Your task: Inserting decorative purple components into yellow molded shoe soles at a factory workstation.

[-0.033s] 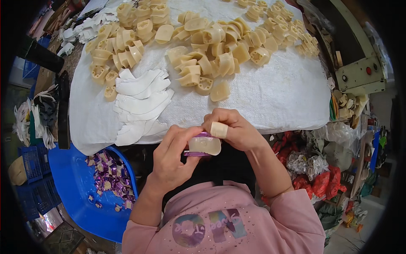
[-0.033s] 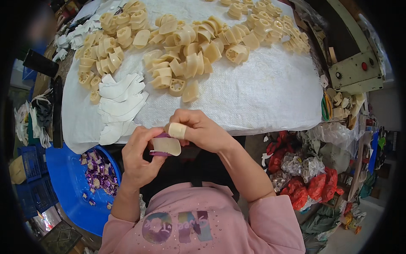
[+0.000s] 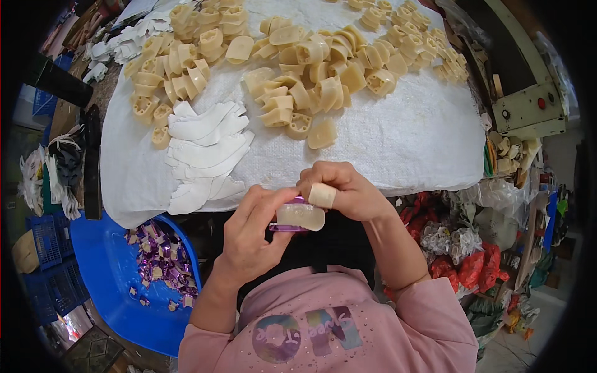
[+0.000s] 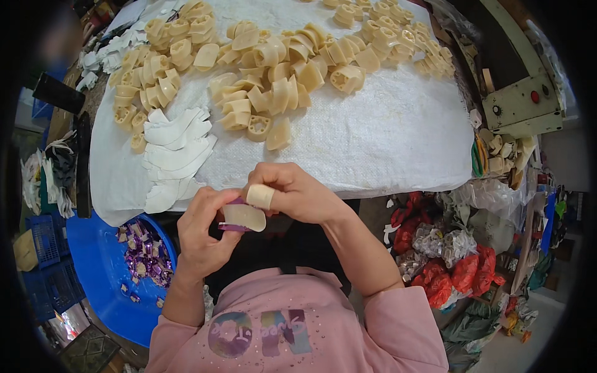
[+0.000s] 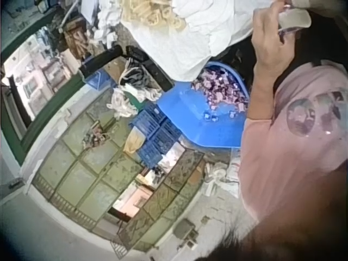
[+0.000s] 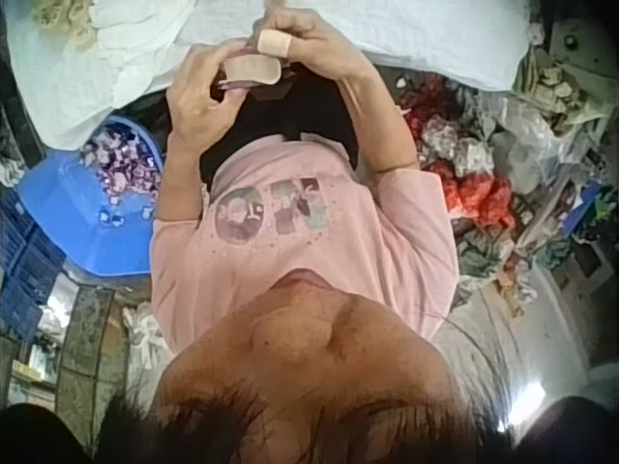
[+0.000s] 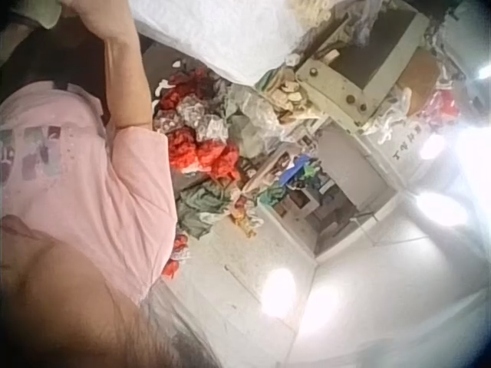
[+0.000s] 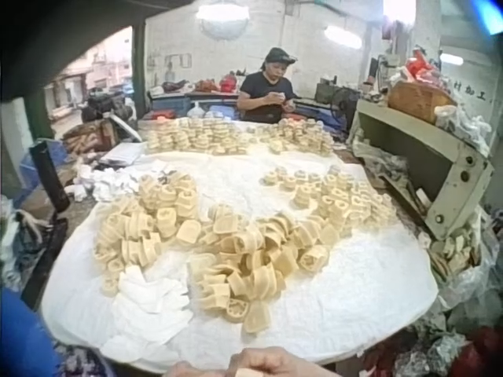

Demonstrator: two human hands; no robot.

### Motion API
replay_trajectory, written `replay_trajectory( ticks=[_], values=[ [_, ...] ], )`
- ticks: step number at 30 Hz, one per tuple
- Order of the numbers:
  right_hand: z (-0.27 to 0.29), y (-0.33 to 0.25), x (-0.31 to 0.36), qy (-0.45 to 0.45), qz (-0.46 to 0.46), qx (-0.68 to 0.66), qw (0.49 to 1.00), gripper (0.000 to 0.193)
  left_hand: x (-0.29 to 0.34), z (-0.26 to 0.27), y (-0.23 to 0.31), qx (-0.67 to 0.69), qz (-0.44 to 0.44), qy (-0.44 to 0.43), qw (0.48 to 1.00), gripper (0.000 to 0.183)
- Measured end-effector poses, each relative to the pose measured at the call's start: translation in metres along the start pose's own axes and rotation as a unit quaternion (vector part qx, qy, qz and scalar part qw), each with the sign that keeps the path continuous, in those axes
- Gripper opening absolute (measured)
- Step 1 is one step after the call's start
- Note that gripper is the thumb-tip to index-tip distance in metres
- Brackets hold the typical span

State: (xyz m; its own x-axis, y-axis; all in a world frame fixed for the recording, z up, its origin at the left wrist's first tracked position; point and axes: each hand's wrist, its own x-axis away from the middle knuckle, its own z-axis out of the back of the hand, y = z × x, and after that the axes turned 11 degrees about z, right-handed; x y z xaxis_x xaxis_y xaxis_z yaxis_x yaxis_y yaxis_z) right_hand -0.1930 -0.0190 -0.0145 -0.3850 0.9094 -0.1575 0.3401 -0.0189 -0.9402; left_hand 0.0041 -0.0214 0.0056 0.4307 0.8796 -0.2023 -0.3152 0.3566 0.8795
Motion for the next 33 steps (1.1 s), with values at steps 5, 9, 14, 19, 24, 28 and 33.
replay_trajectory(
  ticks=[5,9,14,19,24,28,33],
  values=[
    [-0.012,-0.002,0.003,0.032,0.114,0.351,0.929,0.016,0.002,-0.008,0.001,0.006,0.036,0.016,0.999,0.048],
    [-0.017,0.003,0.008,0.101,0.093,0.275,0.952,0.016,-0.002,-0.013,-0.003,-0.001,0.017,0.035,0.999,0.047],
    [-0.01,0.015,0.019,0.08,0.048,-0.042,0.995,0.02,0.002,-0.02,-0.003,-0.011,-0.013,0.061,0.998,0.053],
    [-0.029,0.023,0.014,0.167,0.075,0.124,0.975,0.026,0.005,-0.04,-0.008,-0.017,-0.007,0.144,0.989,0.051],
    [-0.027,0.034,0.02,0.207,0.005,-0.06,0.977,0.03,0.007,-0.043,-0.013,-0.039,0.019,0.164,0.986,0.049],
    [-0.043,0.025,0.016,0.217,0.05,-0.16,0.962,0.03,0.009,-0.045,-0.005,-0.038,0.036,0.203,0.978,0.047],
    [-0.046,0.024,0.011,0.187,0.037,0.31,0.931,0.027,0.007,-0.047,-0.018,-0.093,-0.004,0.249,0.964,0.046]
  ],
)
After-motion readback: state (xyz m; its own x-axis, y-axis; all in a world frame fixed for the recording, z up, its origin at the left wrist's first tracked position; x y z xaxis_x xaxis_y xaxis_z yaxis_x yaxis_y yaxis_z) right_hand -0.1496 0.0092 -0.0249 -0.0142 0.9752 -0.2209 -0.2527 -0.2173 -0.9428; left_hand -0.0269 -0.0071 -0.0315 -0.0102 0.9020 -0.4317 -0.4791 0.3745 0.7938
